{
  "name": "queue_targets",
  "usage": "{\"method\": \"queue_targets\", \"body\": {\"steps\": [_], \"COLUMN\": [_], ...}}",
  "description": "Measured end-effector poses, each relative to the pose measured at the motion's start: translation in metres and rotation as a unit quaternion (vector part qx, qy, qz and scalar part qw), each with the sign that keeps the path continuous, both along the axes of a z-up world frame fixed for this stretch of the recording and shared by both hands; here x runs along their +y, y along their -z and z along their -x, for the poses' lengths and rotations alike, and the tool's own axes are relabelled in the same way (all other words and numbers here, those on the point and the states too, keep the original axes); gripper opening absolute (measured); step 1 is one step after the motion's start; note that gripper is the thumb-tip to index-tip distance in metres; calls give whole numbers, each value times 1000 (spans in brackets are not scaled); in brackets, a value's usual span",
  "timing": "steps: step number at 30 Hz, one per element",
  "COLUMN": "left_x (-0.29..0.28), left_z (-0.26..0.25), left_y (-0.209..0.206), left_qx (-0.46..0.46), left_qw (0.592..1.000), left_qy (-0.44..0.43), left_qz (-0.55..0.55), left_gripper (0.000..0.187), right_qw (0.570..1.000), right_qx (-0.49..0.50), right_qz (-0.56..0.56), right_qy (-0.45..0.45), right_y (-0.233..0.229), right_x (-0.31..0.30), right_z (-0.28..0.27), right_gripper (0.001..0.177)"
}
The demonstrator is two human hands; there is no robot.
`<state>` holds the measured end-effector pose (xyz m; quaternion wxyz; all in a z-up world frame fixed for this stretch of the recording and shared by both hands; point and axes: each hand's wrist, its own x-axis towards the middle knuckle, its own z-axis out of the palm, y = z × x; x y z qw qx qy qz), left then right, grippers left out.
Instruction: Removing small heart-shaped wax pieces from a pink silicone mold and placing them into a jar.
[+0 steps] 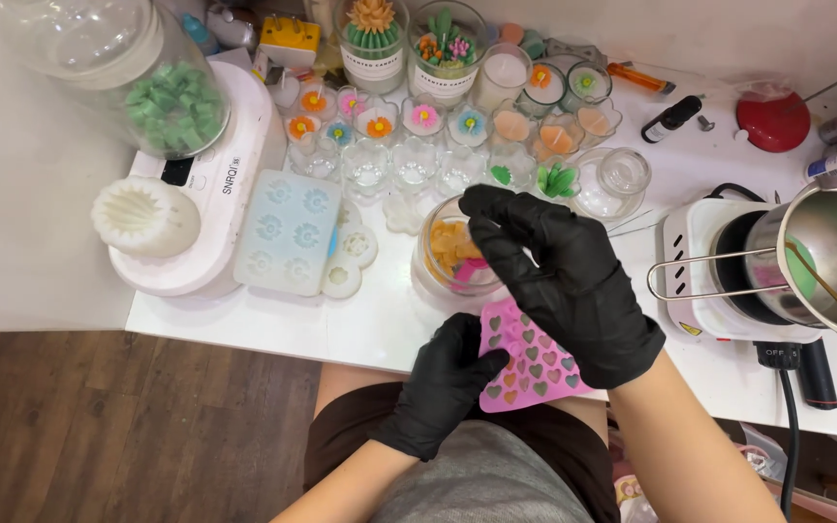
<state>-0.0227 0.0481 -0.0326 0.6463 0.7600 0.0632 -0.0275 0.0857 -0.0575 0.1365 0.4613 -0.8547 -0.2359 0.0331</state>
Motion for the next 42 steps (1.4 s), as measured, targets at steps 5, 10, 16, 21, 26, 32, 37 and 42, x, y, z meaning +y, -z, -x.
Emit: {"method": "queue_targets", "body": {"steps": [5,10,16,21,26,32,37,42], "left_x": [2,-1,-2,-2,-11,-23,-14,0], "left_z": [-7,-14,-15,-17,-15,-17,-15,-7], "left_y": [1,30,37,-2,-13,-13,-18,-36], "left_qx": [89,57,96,147,159,170,177,56], "left_qw": [995,984,969,947,937,923,922,980], "left_qy": [7,8,32,43,32,28,47,103], "left_qz": [39,166,227,283,310,346,342,162], "left_gripper": [38,38,33,34,30,34,36,55], "right_qw": [994,986,941,948,969,968,938,905], "right_qx": [-106,117,302,274,182,179,284,338], "right_qz": [-32,-19,-18,-3,17,4,-88,-172], "right_qy": [2,120,153,162,168,176,177,193], "right_y": [1,70,86,81,90,92,125,130], "right_x": [-17,-71,-78,-74,-78,-79,-105,-107], "right_z": [12,50,78,85,89,85,82,86], "right_gripper": [28,27,41,54,53,49,40,31]}}
